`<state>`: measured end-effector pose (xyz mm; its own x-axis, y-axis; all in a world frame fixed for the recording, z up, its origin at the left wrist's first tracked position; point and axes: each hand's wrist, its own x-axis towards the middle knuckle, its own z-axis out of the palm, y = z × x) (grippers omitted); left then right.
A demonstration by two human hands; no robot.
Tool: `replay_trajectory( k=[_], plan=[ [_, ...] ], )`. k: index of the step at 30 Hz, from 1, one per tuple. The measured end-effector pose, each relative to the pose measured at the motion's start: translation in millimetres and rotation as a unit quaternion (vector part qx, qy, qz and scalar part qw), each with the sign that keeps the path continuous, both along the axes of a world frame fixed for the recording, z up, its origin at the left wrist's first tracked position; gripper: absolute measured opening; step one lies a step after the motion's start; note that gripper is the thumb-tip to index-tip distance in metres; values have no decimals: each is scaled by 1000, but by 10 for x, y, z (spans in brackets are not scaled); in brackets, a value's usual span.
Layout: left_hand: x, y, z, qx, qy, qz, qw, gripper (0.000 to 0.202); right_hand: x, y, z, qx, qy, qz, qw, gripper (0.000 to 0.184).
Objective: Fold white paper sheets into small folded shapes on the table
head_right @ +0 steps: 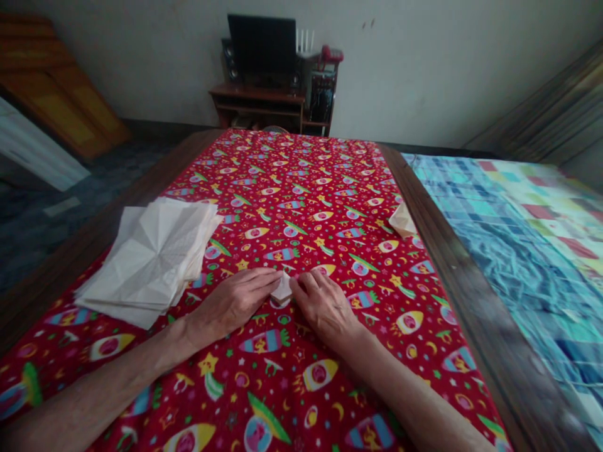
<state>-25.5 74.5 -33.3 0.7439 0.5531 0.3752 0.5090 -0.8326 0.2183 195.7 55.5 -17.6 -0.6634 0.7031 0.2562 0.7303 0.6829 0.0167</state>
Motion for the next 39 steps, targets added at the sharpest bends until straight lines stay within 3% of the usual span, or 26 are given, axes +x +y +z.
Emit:
replay_trajectory(
  k=[4, 9, 13, 15, 18, 27, 34, 37, 39],
  plan=[
    [5, 38, 19, -72, -98, 11, 992, 34, 36, -17, -36, 66, 28, 26, 997, 25],
    [67, 90, 17, -141, -161, 122, 969, 33, 76, -23, -32, 113, 71, 62, 989, 31],
    [101, 112, 73, -266, -170, 128, 940, 30, 78, -42, -27, 93, 137, 86, 982, 33],
    [97, 119, 126, -341, -174, 119, 916, 28, 61, -53, -33, 58, 185, 76, 978, 34],
    [75, 123, 184, -394, -164, 120, 896, 29, 18, -59, -47, 16, 260, 48, 964, 34],
    [61, 100, 231, -390, -156, 117, 900, 32, -71, -51, -39, 4, 343, 3, 939, 25],
    [72, 87, 208, -467, -207, 134, 849, 33, -68, -38, -9, -6, 351, 22, 936, 23],
    [68, 108, 141, -444, -206, 152, 859, 34, -68, -40, -19, -9, 348, 17, 937, 23],
    [60, 106, 117, -369, -227, 174, 884, 32, -64, -37, -47, -13, 345, 4, 938, 22]
  ],
)
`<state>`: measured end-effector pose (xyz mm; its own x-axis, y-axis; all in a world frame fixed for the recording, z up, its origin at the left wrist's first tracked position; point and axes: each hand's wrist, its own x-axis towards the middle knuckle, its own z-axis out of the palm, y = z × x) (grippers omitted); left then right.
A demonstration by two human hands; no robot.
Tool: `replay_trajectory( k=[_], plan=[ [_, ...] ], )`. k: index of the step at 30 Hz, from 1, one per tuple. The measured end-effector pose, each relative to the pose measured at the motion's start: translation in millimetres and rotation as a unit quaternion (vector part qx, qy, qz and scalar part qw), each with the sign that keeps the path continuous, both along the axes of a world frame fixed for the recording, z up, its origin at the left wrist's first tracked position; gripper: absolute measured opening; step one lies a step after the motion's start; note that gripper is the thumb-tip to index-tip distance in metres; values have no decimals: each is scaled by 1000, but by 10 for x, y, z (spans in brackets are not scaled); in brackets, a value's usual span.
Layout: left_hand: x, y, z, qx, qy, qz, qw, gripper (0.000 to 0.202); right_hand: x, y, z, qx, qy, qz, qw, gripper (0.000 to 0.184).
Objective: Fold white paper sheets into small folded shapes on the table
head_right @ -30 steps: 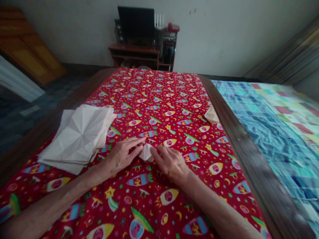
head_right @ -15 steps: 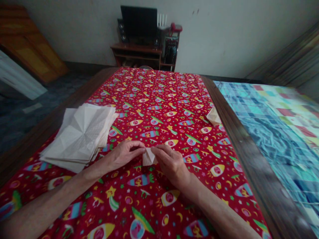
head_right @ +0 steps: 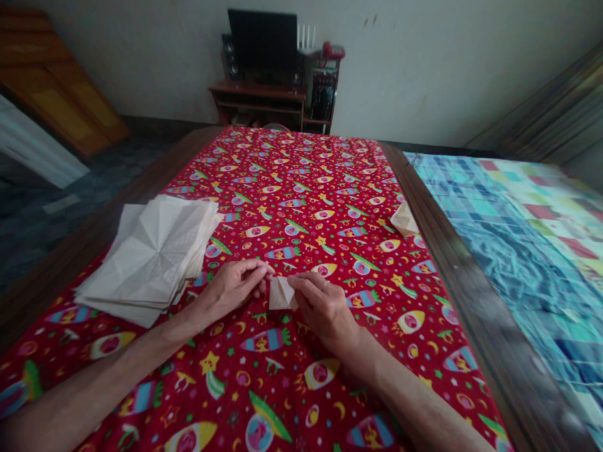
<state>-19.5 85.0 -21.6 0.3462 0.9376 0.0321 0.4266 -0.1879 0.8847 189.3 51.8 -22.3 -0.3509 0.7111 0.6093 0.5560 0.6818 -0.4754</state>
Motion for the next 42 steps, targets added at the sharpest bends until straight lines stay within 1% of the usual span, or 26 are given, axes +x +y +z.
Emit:
replay_trajectory(
  k=[2, 3, 4, 5, 6, 8, 9, 10, 11, 12, 13, 17, 18, 20, 24, 26, 30, 33, 36, 38, 42],
  plan=[
    [-8, -33, 4, 127, 26, 38, 991, 28, 9, 14, -40, -18, -11, -23, 1000, 21],
    [-8, -62, 12, 188, 44, 42, 980, 27, 15, 25, -62, -31, -18, -38, 999, 20],
    [-3, -98, 21, 235, 64, 34, 969, 26, 20, 39, -82, -45, -24, -56, 997, 20],
    [7, -137, 26, 265, 85, 16, 961, 26, 24, 54, -99, -60, -28, -76, 995, 20],
    [23, -175, 24, 281, 108, -6, 954, 29, 26, 68, -112, -73, -31, -95, 992, 20],
    [68, -231, -2, 293, 159, -36, 942, 41, 23, 87, -124, -93, -36, -120, 988, 20],
    [90, -242, -25, 296, 180, -41, 937, 41, 20, 89, -123, -96, -43, -127, 986, 20],
    [108, -240, -50, 297, 194, -42, 934, 35, 15, 85, -119, -95, -55, -127, 986, 19],
    [118, -226, -75, 301, 200, -44, 931, 25, 10, 78, -114, -90, -70, -124, 986, 18],
    [119, -204, -96, 312, 199, -48, 928, 14, 5, 67, -109, -78, -88, -119, 986, 17],
    [109, -176, -112, 328, 195, -53, 923, 10, 2, 53, -103, -60, -107, -115, 986, 17],
    [6, -97, -121, 392, 200, -65, 896, 14, -5, 5, -75, 40, -199, -82, 976, 22],
    [-22, -95, -115, 395, 205, -68, 893, 13, -5, -2, -65, 55, -223, -65, 971, 23],
    [-65, -110, -102, 390, 215, -84, 891, 12, -3, -10, -39, 60, -257, -32, 964, 24],
    [-94, -145, -93, 363, 239, -129, 891, 13, 25, 2, -7, 30, -277, -3, 960, 22],
    [-93, -141, -106, 348, 234, -135, 898, 12, 47, 16, -20, 13, -267, 4, 964, 21],
    [-81, -96, -164, 333, 178, -109, 919, 11, 72, 41, -82, -29, -198, 2, 980, 18],
    [-70, -64, -208, 314, 132, -86, 936, 7, 69, 40, -93, -73, -146, 4, 987, 17],
    [-63, -46, -241, 282, 96, -69, 952, 4, 56, 27, -60, -123, -113, -2, 986, 14],
    [-58, -42, -259, 271, 79, -65, 957, 4, 47, 23, -41, -143, -103, -7, 984, 13],
    [-42, -54, -260, 250, 65, -41, 965, 6, 16, 42, -50, -165, -102, -33, 980, 19]
  ],
)
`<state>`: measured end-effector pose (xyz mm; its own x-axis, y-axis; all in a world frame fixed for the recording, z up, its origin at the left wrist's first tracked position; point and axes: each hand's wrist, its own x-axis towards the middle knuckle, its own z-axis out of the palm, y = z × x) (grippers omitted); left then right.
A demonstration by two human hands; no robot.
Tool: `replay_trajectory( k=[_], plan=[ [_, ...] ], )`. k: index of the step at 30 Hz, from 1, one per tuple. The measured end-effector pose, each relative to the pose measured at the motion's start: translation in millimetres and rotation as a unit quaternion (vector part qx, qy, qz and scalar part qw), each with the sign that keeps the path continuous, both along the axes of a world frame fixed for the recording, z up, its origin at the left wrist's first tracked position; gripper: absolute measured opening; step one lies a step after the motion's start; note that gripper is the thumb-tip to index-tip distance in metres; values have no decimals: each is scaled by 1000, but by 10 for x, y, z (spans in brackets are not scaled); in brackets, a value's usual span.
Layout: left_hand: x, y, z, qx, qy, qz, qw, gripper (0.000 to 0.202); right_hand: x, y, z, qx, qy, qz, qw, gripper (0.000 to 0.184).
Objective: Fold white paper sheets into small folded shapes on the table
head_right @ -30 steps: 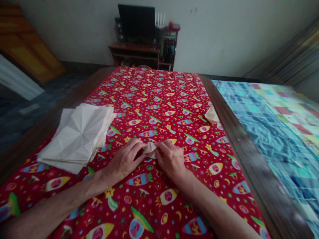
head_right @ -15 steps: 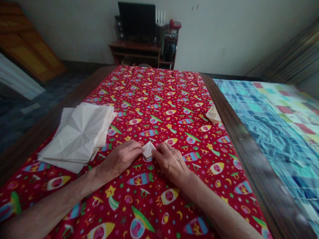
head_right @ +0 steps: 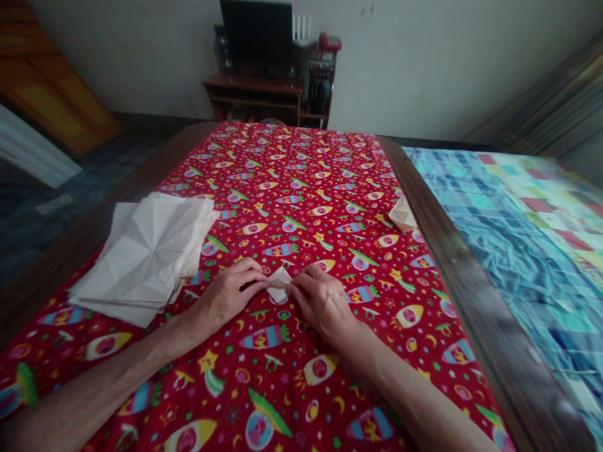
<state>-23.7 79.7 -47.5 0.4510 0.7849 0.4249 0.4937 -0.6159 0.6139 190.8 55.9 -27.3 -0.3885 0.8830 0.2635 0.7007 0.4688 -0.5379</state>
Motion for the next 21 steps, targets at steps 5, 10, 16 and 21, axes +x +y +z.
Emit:
replay_trajectory(
  k=[5, 10, 16, 21],
  plan=[
    [39, -27, 69, -30, 41, 35, 998, 10, -60, 20, -7, 26, -53, -29, 998, 22],
    [89, -14, 66, -29, 55, 54, 997, 15, -94, 19, -7, 42, -74, -45, 995, 23],
    [122, 16, 69, -22, 74, 67, 995, 22, -104, 63, 1, 36, -83, -45, 995, 25],
    [56, 25, 77, -12, 93, 75, 993, 22, -77, 79, 22, 35, -84, -31, 995, 23]
  ],
)
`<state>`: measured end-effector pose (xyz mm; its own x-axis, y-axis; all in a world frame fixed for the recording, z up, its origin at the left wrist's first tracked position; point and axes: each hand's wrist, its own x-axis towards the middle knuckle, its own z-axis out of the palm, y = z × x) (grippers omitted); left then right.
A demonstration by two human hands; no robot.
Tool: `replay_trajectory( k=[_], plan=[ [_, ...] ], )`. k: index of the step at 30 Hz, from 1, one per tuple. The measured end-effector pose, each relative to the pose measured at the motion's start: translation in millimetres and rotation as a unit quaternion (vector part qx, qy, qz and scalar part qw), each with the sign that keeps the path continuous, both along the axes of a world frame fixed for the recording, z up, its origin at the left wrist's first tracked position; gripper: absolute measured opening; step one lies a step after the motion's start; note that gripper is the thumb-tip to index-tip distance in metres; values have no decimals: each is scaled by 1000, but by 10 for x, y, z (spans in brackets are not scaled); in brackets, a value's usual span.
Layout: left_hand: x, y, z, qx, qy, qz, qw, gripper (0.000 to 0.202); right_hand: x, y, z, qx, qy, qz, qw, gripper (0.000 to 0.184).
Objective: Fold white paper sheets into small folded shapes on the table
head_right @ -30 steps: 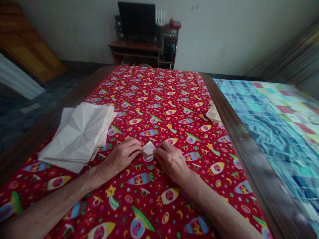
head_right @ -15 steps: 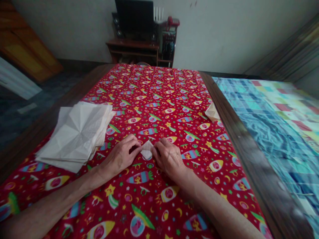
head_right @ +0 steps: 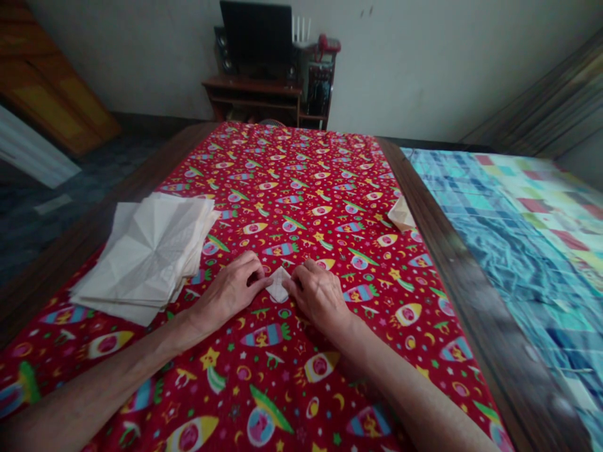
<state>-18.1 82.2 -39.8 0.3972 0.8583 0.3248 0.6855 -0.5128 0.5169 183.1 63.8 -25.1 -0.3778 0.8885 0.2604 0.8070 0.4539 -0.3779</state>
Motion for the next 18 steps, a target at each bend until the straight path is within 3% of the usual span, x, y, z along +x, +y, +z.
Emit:
replay_trajectory(
  k=[7, 13, 18],
  plan=[
    [-86, -35, 2, -3, 0, 2, 1000, 17, 26, -31, -8, -8, 8, 9, 1000, 20],
    [-88, -105, 84, 1, 2, -5, 1000, 21, -13, -34, -43, -31, 198, -32, 979, 13],
    [34, -172, 142, 10, 14, -11, 1000, 29, -164, -63, -20, -107, 271, -54, 955, 21]
  ],
)
